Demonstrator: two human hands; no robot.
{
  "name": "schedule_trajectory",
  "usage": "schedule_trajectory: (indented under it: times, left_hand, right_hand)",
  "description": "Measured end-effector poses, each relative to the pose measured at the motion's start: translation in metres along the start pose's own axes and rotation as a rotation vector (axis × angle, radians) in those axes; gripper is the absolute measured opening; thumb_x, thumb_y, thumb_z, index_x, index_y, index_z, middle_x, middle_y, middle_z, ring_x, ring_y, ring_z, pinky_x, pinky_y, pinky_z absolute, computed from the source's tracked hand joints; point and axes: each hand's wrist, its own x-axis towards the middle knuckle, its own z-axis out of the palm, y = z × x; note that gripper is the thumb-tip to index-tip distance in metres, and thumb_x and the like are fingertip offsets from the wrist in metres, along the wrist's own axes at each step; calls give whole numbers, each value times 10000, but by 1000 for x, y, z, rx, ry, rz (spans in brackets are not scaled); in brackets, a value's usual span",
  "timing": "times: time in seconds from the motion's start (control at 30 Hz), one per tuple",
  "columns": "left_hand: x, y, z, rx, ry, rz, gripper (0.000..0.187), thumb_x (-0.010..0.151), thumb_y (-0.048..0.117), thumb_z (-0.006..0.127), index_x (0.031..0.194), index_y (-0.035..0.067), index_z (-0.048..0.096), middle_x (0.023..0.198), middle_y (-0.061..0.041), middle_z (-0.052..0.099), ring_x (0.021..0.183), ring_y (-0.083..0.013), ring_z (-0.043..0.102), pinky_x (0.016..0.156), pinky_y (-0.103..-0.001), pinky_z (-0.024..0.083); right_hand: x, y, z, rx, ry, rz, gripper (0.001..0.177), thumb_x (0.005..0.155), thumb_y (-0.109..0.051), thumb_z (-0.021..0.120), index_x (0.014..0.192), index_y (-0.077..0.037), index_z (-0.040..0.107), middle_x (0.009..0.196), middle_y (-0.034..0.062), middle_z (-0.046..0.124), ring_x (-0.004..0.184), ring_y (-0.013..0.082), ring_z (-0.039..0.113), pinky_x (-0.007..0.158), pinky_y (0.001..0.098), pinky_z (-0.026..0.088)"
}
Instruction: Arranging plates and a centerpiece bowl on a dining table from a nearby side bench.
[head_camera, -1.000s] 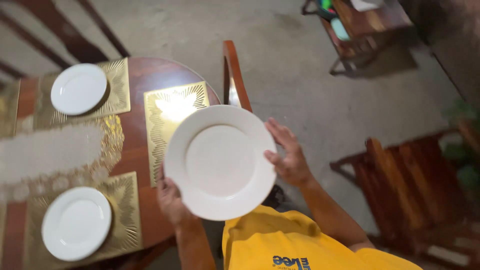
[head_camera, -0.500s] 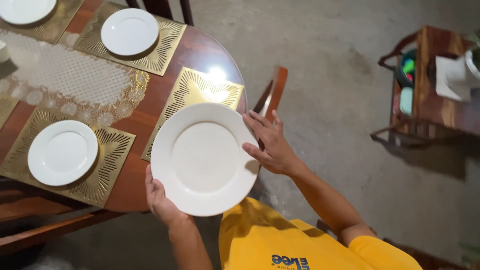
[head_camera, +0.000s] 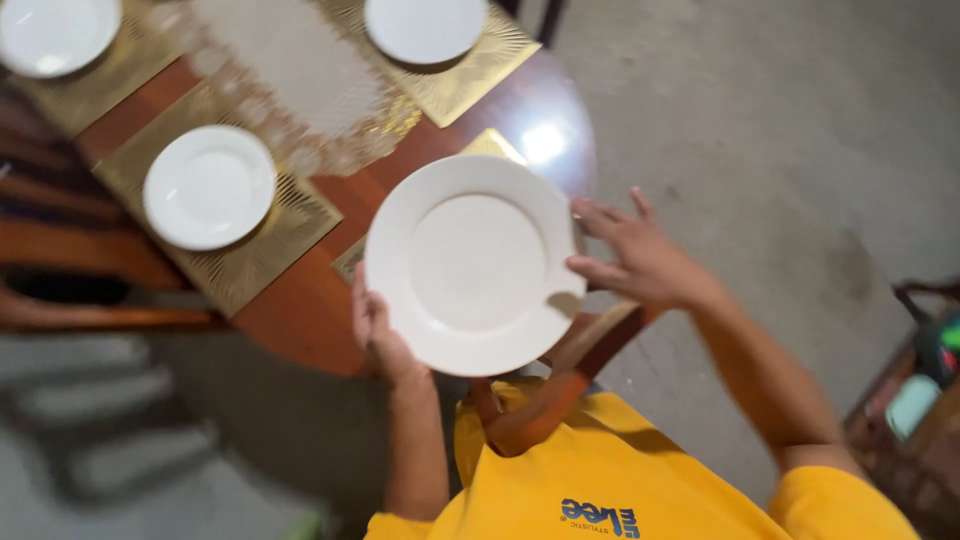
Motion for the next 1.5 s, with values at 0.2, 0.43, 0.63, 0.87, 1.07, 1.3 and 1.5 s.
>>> schedule_trajectory:
  times: [0.2,0.43,0.63,0.87,1.07,1.3,1.5]
  left_hand:
    - [3,-28,12,-21,80,61,476,1040,140,391,1501,37,449,1473,-226,553,1242,-304,639,1017,-418,597]
    - [48,-118,-12,-23,136,226,443,1072,163,422,1486,24,495,1566,-174,486,1409,-268,494,1183,-398,395]
    - [65,-161,-26,99,151,99,642,1044,318,500,1613,131,268,1647,-214,309,1501,-355,331,1221,-514,293]
    - [87,-211,-51,395,-177,126,1032,874,433,655,1623,137,9,1668,-245,98,1537,-419,148,1225,-602,247]
    - [108,-225,-71,926,-227,307,1253,789,764,642,1659,81,53,1643,-276,199,1576,-451,175,1274,-645,197]
    - [117,-224,-87,1089,-289,248,1548,585,1001,544,1622,45,-91,1690,-325,37,1556,-474,24,1201,-688,30]
    - [133,-247,-105,1336,-207,138,1613,512,996,592,1621,35,-77,1697,-289,74,1576,-406,-27,1197,-682,-108]
  right_hand:
    - [53,35,-33,194,-342,-10,890,906,-550,585,1597,-75,287,1416,176,605,1412,314,497,1263,554,100]
    - [115,79,-4,403,-513,-46,934,789,-386,787,1554,-48,369,1440,208,606,1374,316,559,1130,462,440]
    - [152,111,44,470,-601,-194,1114,658,-111,880,1593,-67,276,1511,211,517,1452,321,444,1193,469,345]
    - [173,135,99,415,-515,-149,1246,598,-29,887,1614,-122,172,1536,196,481,1445,339,441,1211,456,333]
    - [182,149,145,455,-420,-187,1277,579,-53,918,1608,-101,162,1523,253,466,1422,382,453,1167,472,401]
    - [191,167,198,398,-375,-216,1315,586,-109,941,1613,-121,121,1449,284,498,1351,433,472,1030,491,512]
    - [196,177,223,191,-353,-224,1282,580,-322,940,1605,-150,189,1389,199,593,1267,356,605,1169,534,407]
